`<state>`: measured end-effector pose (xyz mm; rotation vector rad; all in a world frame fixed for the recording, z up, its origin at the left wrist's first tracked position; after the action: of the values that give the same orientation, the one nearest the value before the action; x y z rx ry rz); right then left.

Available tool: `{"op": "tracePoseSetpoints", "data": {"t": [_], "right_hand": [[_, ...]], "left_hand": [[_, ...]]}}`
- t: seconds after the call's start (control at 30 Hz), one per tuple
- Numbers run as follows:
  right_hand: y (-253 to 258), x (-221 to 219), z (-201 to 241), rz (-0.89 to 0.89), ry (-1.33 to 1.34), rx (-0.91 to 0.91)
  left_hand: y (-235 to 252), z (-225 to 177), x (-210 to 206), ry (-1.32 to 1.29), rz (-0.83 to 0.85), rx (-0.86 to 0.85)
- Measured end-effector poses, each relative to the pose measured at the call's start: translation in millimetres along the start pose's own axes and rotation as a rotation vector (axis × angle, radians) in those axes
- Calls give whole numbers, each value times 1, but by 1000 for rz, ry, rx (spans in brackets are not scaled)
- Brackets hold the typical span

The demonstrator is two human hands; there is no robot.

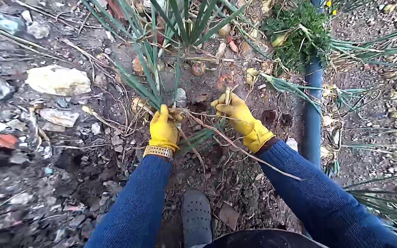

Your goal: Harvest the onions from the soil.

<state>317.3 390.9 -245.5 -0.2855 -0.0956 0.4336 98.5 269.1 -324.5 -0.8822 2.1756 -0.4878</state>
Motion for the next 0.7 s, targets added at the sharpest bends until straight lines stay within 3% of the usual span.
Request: {"op": "tracePoseSetpoints", "data": {"t": [0.07, 0.13, 0.2, 0.3, 0.43, 0.57, 0.63, 0.7], "right_hand": [[11, -39, -15, 123, -124, 42], [21, -81, -35, 364, -360, 92], [25, -118, -51, 555, -634, 256], [29, -140, -46, 655, -866, 485], [36, -151, -40, 690, -1033, 432], [41, -120, -32, 599, -1021, 476], [41, -76, -5, 483, -1034, 519], [30, -30, 23, 409, -998, 437]], "left_hand": [[-19, -10, 9, 158, -72, -56], [-33, -23, 15, 416, -126, -118], [-40, -35, 18, 656, -121, -180], [-39, -48, 17, 982, -105, -217], [-33, -59, -3, 1252, -126, -382], [-20, -56, -42, 1312, -48, -372], [-24, -51, -80, 1267, 103, -411], [-37, -42, -125, 1142, 242, -478]]}}
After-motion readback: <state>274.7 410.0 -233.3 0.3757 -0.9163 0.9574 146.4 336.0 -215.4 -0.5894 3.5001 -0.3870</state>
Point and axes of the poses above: each hand's wrist, its own y-axis towards the middle knuckle, its own x-axis out of the back of the hand, z = x × y, the point moved 8 cm from there along y, towards the middle knuckle, and after that the axes turned 6 degrees about x, right-handed, at the moved point
